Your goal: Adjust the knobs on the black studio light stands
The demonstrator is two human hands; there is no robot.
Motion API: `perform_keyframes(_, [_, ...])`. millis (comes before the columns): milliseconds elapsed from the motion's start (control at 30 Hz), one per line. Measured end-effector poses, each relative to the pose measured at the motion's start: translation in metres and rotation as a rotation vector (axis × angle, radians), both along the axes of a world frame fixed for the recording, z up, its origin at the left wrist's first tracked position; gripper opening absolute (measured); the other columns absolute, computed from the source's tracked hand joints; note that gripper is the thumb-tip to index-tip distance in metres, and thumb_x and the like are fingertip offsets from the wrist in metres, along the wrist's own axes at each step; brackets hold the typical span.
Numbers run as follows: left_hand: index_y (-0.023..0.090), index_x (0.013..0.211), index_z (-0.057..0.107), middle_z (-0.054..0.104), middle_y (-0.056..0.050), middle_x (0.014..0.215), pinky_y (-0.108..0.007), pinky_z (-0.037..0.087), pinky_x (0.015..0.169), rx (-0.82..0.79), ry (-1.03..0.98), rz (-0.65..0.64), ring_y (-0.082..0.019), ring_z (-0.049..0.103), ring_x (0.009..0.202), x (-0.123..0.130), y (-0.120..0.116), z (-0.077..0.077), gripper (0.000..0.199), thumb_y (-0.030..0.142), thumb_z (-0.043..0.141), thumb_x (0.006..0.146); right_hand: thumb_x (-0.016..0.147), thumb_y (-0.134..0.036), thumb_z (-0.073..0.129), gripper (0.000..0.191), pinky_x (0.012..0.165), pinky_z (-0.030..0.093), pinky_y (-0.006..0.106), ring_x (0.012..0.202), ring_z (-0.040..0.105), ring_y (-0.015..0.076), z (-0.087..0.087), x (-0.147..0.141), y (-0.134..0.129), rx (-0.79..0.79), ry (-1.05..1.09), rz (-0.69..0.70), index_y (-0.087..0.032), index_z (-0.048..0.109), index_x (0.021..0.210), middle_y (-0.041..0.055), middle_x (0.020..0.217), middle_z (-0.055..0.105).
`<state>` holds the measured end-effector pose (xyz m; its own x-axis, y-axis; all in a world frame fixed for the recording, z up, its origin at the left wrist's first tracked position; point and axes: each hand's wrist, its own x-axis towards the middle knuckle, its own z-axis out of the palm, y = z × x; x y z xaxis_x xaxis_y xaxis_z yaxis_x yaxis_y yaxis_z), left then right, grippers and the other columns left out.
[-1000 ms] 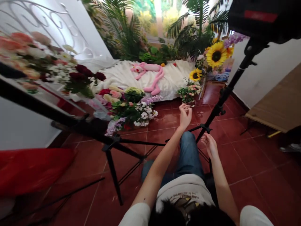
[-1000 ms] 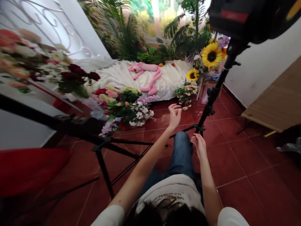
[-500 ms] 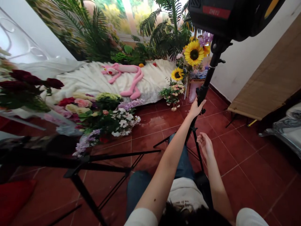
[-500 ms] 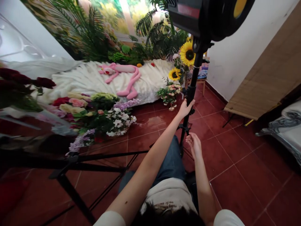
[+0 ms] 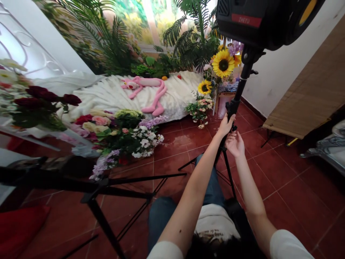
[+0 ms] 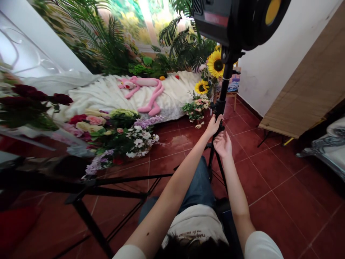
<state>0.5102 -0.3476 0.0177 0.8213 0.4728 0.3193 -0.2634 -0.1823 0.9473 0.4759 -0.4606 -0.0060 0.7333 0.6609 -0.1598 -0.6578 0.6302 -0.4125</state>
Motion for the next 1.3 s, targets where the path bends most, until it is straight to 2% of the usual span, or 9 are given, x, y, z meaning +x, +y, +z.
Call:
perform_keyframes(267, [0.015,0.102,0.059,0.067,-0.004,0.093,-0.025,0.046,0.090,-0.008,0.033,0.008,-0.012,0.062,0.085,-0.004,0.000,0.008,0.024,0.036,0.048,0.099,0.099,-0.020,0.049,0.022,0.046,0.046,0.015,0.047,0.054,0.0047,0.011,0.017,0.006,0.404,0.201,0.217,-0.023,0.052,0.078,-0.0094,0.058,0.059])
perform_keyframes(433, [0.014,0.098,0.060,0.066,-0.002,0.087,-0.022,0.045,0.081,-0.016,0.065,-0.005,-0.010,0.061,0.078,-0.006,0.000,0.012,0.022,0.034,0.050,0.098,0.100,-0.024,0.048,0.022,0.031,0.033,0.013,0.035,0.042,0.0013,0.005,0.032,-0.002,0.400,0.223,0.335,-0.021,0.051,0.079,-0.0074,0.065,0.064])
perform_keyframes(567, [0.015,0.097,0.060,0.066,-0.001,0.084,-0.023,0.045,0.077,-0.013,0.048,0.008,-0.010,0.060,0.073,-0.005,-0.001,0.011,0.022,0.035,0.051,0.098,0.096,-0.022,0.053,0.022,0.031,0.031,0.011,0.033,0.035,0.0005,0.007,0.036,-0.001,0.203,0.054,0.259,-0.021,0.049,0.074,-0.0087,0.063,0.065])
perform_keyframes(700, [0.015,0.099,0.061,0.068,-0.002,0.085,-0.023,0.046,0.078,-0.001,0.019,0.014,-0.010,0.062,0.074,-0.002,0.001,0.007,0.021,0.034,0.054,0.097,0.084,-0.032,0.068,0.027,0.029,0.020,0.015,0.033,0.024,0.0009,0.005,0.033,0.005,-0.288,-0.311,0.030,-0.021,0.047,0.071,-0.0089,0.057,0.058])
perform_keyframes(800, [0.015,0.098,0.061,0.066,-0.002,0.081,-0.023,0.046,0.075,0.013,0.008,0.010,-0.010,0.060,0.070,-0.001,0.002,0.004,0.022,0.036,0.055,0.096,0.074,-0.040,0.073,0.035,0.036,0.025,0.019,0.038,0.033,0.0045,0.000,0.034,0.000,-0.700,-0.746,-0.259,-0.023,0.042,0.069,-0.0077,0.056,0.054])
perform_keyframes(900, [0.016,0.097,0.061,0.065,-0.001,0.079,-0.024,0.046,0.074,0.010,-0.004,0.013,-0.011,0.060,0.069,0.002,0.002,0.001,0.023,0.038,0.055,0.096,0.075,-0.042,0.070,0.033,0.049,0.036,0.023,0.050,0.045,0.0094,-0.003,0.039,-0.014,-0.969,-1.125,-0.452,-0.024,0.042,0.070,-0.0059,0.059,0.052])
perform_keyframes(1000, [0.016,0.097,0.061,0.065,-0.001,0.079,-0.024,0.046,0.073,-0.004,-0.019,0.009,-0.011,0.060,0.069,0.006,0.003,-0.003,0.025,0.040,0.055,0.095,0.078,-0.044,0.065,0.028,0.059,0.041,0.026,0.058,0.052,0.0127,-0.006,0.043,-0.025,-1.061,-1.240,-0.503,-0.024,0.046,0.078,-0.0037,0.066,0.056])
perform_keyframes(1200, [0.016,0.091,0.061,0.064,-0.001,0.075,-0.025,0.047,0.074,0.016,-0.010,-0.002,-0.012,0.060,0.068,0.008,0.004,-0.006,0.029,0.044,0.053,0.095,0.085,-0.060,0.057,0.037,0.061,0.049,0.031,0.062,0.059,0.0174,-0.006,0.051,-0.021,-1.022,-1.097,-0.588,-0.025,0.046,0.088,-0.0002,0.068,0.060])
perform_keyframes(1300, [0.017,0.095,0.060,0.067,-0.003,0.083,-0.026,0.048,0.077,-0.007,-0.041,-0.004,-0.013,0.062,0.075,0.008,0.003,-0.007,0.028,0.044,0.055,0.094,0.085,-0.061,0.059,0.040,0.072,0.055,0.034,0.081,0.066,0.0191,0.008,0.057,-0.012,-0.959,-1.177,-0.664,-0.024,0.051,0.098,0.0067,0.092,0.067])
